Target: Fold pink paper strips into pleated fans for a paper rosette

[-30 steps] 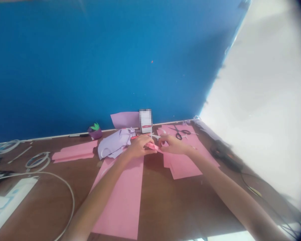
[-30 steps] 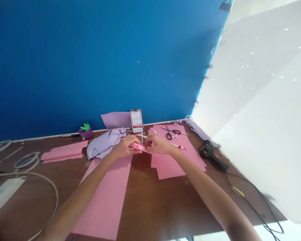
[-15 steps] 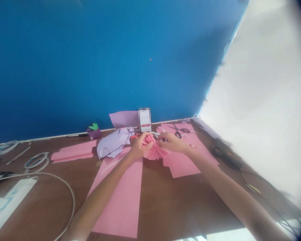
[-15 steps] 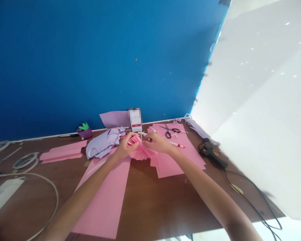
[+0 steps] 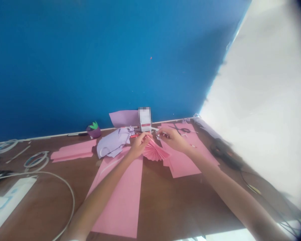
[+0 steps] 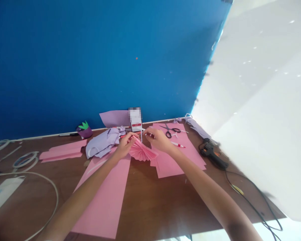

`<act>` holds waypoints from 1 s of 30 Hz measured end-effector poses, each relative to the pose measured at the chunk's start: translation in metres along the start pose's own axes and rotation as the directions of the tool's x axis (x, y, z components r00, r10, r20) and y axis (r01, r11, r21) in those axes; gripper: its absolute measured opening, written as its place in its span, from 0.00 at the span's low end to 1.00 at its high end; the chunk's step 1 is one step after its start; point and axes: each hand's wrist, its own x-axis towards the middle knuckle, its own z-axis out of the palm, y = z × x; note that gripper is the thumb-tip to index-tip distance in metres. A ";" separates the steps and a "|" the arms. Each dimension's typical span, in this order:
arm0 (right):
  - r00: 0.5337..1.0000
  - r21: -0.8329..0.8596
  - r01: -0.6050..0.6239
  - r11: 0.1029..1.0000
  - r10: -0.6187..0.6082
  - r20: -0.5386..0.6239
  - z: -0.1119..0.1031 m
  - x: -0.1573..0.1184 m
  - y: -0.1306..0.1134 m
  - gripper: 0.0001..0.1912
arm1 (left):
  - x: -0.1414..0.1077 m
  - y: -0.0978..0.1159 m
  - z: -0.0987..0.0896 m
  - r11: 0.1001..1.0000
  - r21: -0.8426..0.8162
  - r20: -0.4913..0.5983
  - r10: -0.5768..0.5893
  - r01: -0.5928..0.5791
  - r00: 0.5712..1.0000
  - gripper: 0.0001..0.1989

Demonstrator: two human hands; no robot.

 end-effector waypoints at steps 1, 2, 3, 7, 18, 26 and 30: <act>0.999 0.008 -0.019 1.000 0.020 -0.046 -0.004 -0.001 -0.002 0.09 | 0.001 -0.002 -0.001 1.000 0.000 0.009 -0.001 0.001 1.000 0.17; 0.996 0.019 -0.037 0.999 0.039 -0.080 -0.008 -0.001 -0.005 0.09 | 0.001 -0.003 -0.002 1.000 -0.001 0.016 -0.003 0.003 1.000 0.17; 0.995 0.039 -0.048 0.998 0.051 -0.090 -0.013 -0.002 -0.009 0.08 | 0.002 -0.004 -0.003 1.000 -0.002 0.020 -0.008 0.008 1.000 0.17; 0.999 0.121 -0.046 0.992 0.048 -0.013 -0.031 -0.007 -0.021 0.12 | 0.004 -0.004 -0.006 0.999 -0.033 0.034 -0.027 0.028 0.999 0.17; 0.997 -0.168 0.013 0.986 -0.001 0.074 -0.036 -0.012 -0.030 0.17 | 0.004 -0.002 -0.002 0.993 -0.113 0.008 -0.026 0.027 1.000 0.16; 0.997 -0.157 -0.031 0.987 0.042 0.070 -0.031 -0.014 -0.039 0.14 | 0.005 0.000 -0.002 0.993 -0.117 -0.064 -0.039 0.032 0.997 0.15; 0.995 -0.068 -0.033 0.997 0.039 0.089 -0.030 -0.015 -0.044 0.13 | 0.005 -0.001 -0.001 0.996 -0.076 -0.088 -0.046 0.039 0.995 0.16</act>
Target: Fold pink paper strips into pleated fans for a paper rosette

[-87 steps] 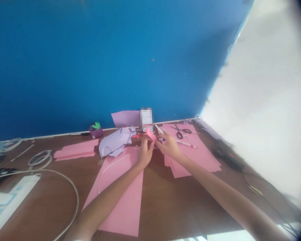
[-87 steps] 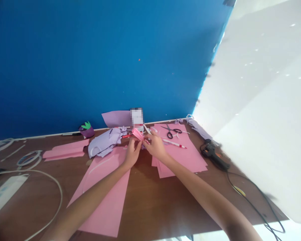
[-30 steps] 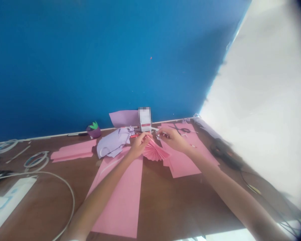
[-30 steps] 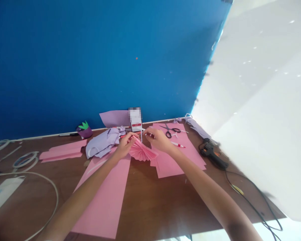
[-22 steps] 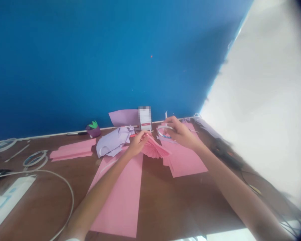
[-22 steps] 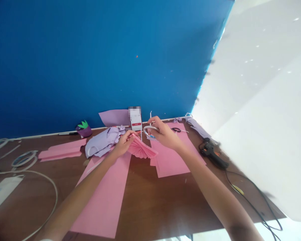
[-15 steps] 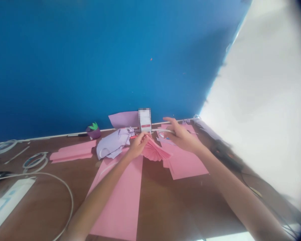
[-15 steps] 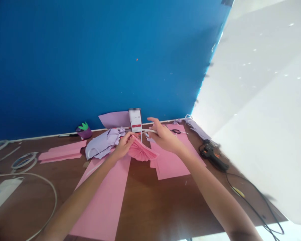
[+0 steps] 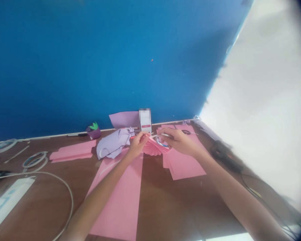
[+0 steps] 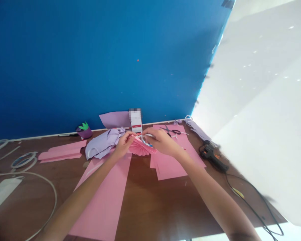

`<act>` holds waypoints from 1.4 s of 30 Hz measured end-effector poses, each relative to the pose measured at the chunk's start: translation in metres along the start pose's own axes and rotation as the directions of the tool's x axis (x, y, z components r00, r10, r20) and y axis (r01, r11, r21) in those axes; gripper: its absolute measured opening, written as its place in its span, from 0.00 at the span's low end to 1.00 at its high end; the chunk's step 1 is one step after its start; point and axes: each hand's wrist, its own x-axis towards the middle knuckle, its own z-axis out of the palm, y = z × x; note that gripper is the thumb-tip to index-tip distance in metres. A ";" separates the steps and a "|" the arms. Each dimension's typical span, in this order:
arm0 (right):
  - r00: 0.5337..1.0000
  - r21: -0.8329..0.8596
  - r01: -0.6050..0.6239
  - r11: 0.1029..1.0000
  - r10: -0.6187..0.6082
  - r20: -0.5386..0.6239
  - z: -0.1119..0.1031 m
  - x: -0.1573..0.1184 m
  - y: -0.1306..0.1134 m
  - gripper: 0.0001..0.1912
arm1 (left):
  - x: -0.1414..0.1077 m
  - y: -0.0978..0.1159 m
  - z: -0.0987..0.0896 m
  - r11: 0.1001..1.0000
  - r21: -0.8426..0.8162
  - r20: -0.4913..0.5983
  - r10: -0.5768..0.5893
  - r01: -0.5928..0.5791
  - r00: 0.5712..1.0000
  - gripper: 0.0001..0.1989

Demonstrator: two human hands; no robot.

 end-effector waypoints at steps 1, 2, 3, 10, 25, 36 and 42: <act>1.000 0.020 -0.001 1.000 0.001 -0.002 0.001 0.000 0.000 0.13 | 0.000 0.000 0.000 1.000 -0.003 0.007 0.001 -0.001 1.000 0.16; 1.000 0.039 -0.007 0.999 0.008 -0.004 0.001 0.000 -0.001 0.13 | 0.000 -0.001 0.001 1.000 -0.008 0.015 0.001 -0.001 1.000 0.16; 1.000 0.060 -0.018 0.998 0.018 -0.006 0.002 0.000 -0.001 0.13 | 0.000 -0.001 0.001 1.000 -0.012 0.024 0.002 -0.002 1.000 0.16; 0.999 0.254 -0.051 0.966 0.054 -0.002 0.002 0.001 -0.006 0.12 | -0.001 -0.002 0.001 1.000 0.019 0.070 -0.006 0.005 0.998 0.17; 0.997 0.282 -0.074 0.956 0.070 0.022 0.003 0.001 -0.008 0.13 | -0.002 -0.001 0.004 0.999 -0.030 0.056 0.013 -0.011 0.998 0.16; 0.995 0.297 -0.098 0.950 0.087 0.047 0.005 0.003 -0.008 0.11 | -0.001 -0.005 0.006 1.000 -0.022 0.045 0.024 -0.023 0.999 0.15; 0.993 0.330 -0.110 0.938 0.092 0.069 0.004 0.002 -0.009 0.12 | -0.001 -0.005 0.005 1.000 -0.003 0.043 0.021 -0.020 0.999 0.16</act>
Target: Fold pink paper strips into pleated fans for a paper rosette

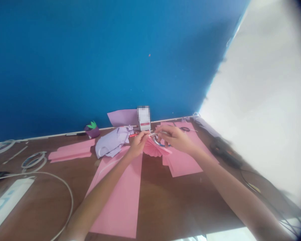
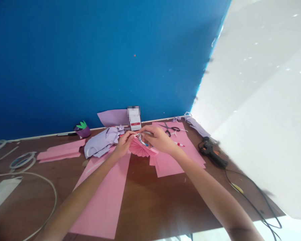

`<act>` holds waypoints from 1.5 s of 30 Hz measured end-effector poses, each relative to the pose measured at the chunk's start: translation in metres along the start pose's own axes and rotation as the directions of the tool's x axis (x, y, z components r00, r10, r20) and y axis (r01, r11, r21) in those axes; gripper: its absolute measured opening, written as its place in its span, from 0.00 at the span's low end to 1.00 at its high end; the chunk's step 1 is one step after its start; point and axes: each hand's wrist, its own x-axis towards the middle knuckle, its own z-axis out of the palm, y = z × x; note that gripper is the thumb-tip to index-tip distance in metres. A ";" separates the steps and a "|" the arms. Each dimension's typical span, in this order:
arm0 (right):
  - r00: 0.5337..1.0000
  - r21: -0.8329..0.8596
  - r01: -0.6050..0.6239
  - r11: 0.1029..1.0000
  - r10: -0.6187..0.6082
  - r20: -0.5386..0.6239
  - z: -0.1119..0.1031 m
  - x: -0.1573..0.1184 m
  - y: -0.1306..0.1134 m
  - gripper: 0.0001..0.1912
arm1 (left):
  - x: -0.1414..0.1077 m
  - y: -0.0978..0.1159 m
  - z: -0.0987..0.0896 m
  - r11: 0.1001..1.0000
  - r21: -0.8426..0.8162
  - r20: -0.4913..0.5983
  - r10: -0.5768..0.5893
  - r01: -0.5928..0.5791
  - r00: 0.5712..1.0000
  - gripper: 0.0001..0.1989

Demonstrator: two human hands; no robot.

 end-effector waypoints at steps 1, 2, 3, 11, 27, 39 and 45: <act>1.000 0.005 -0.002 1.000 0.002 -0.002 0.000 0.000 0.000 0.12 | 0.000 0.000 0.000 1.000 -0.004 0.002 0.000 0.000 1.000 0.16; 1.000 0.008 -0.005 1.000 0.005 -0.004 0.000 0.000 0.000 0.12 | 0.000 0.001 0.000 1.000 -0.009 0.005 -0.001 0.001 1.000 0.16; 1.000 0.010 -0.006 1.000 0.006 -0.005 0.000 0.000 0.000 0.12 | 0.000 0.001 0.000 1.000 -0.014 0.006 -0.004 0.004 1.000 0.16; 1.000 0.006 0.013 1.000 -0.013 0.002 0.000 0.000 0.000 0.11 | -0.001 0.000 0.001 1.000 -0.005 0.010 -0.008 0.008 1.000 0.17; 1.000 -0.059 0.007 0.998 -0.008 -0.012 0.000 0.001 0.004 0.12 | -0.001 0.005 0.002 1.000 -0.018 -0.033 -0.016 0.015 0.999 0.15; 0.992 -0.302 -0.128 0.945 0.129 -0.017 -0.006 -0.004 -0.006 0.12 | 0.000 0.002 0.001 0.996 -0.073 -0.076 -0.055 0.050 0.996 0.11; 0.972 -0.392 -0.229 0.891 0.228 -0.051 -0.017 -0.005 0.001 0.10 | 0.000 -0.005 0.000 0.998 -0.035 -0.131 -0.056 0.052 0.990 0.12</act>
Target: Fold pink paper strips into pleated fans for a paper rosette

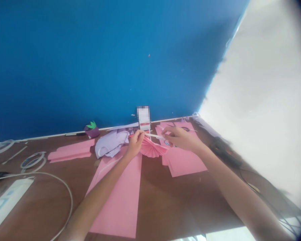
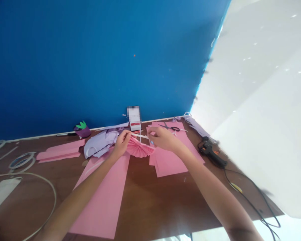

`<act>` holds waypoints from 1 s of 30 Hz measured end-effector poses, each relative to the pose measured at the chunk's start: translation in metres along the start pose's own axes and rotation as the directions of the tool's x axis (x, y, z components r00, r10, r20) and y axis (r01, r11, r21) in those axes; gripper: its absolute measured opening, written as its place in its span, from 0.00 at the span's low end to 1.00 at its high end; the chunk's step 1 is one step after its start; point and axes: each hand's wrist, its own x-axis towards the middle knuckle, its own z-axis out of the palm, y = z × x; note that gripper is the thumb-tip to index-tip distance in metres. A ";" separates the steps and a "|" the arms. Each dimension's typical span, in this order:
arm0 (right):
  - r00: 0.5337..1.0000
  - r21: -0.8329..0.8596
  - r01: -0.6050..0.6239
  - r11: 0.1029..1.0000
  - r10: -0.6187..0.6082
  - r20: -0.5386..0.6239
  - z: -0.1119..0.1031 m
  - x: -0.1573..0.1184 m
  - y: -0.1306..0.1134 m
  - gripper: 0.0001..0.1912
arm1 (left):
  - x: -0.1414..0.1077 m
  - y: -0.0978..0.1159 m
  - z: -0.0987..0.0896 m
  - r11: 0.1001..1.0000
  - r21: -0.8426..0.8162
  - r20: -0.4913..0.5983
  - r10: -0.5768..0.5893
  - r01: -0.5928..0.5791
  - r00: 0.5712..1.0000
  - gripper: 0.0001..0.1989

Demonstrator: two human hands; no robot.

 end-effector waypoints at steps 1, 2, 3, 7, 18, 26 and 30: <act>1.000 -0.022 -0.017 1.000 0.017 0.000 -0.001 0.001 0.003 0.10 | -0.001 -0.001 -0.001 1.000 0.009 -0.006 -0.001 0.001 1.000 0.12; 0.999 -0.045 -0.034 0.998 0.034 0.008 -0.001 0.003 0.005 0.10 | -0.002 -0.002 -0.001 1.000 0.023 -0.012 0.002 -0.002 1.000 0.12; 0.998 -0.064 -0.052 0.997 0.053 0.025 -0.002 0.004 0.007 0.11 | -0.003 -0.003 -0.002 0.999 0.044 -0.021 0.009 -0.008 1.000 0.12; 0.992 -0.100 -0.084 0.991 0.092 0.081 -0.005 0.006 0.012 0.13 | -0.007 0.000 0.000 0.991 0.126 -0.157 0.065 -0.046 0.986 0.12; 0.992 -0.183 0.116 0.976 -0.106 0.061 -0.008 0.008 0.035 0.18 | -0.034 -0.006 -0.009 0.928 0.232 0.075 0.283 -0.293 0.956 0.11; 0.970 -0.372 0.232 0.899 -0.243 0.016 0.013 -0.007 0.056 0.18 | -0.062 -0.017 -0.023 0.878 0.292 0.270 0.304 -0.378 0.914 0.10; 0.955 -0.430 0.218 0.876 -0.282 -0.090 0.030 -0.021 0.059 0.19 | -0.060 -0.014 -0.024 0.883 0.298 0.195 0.315 -0.362 0.929 0.10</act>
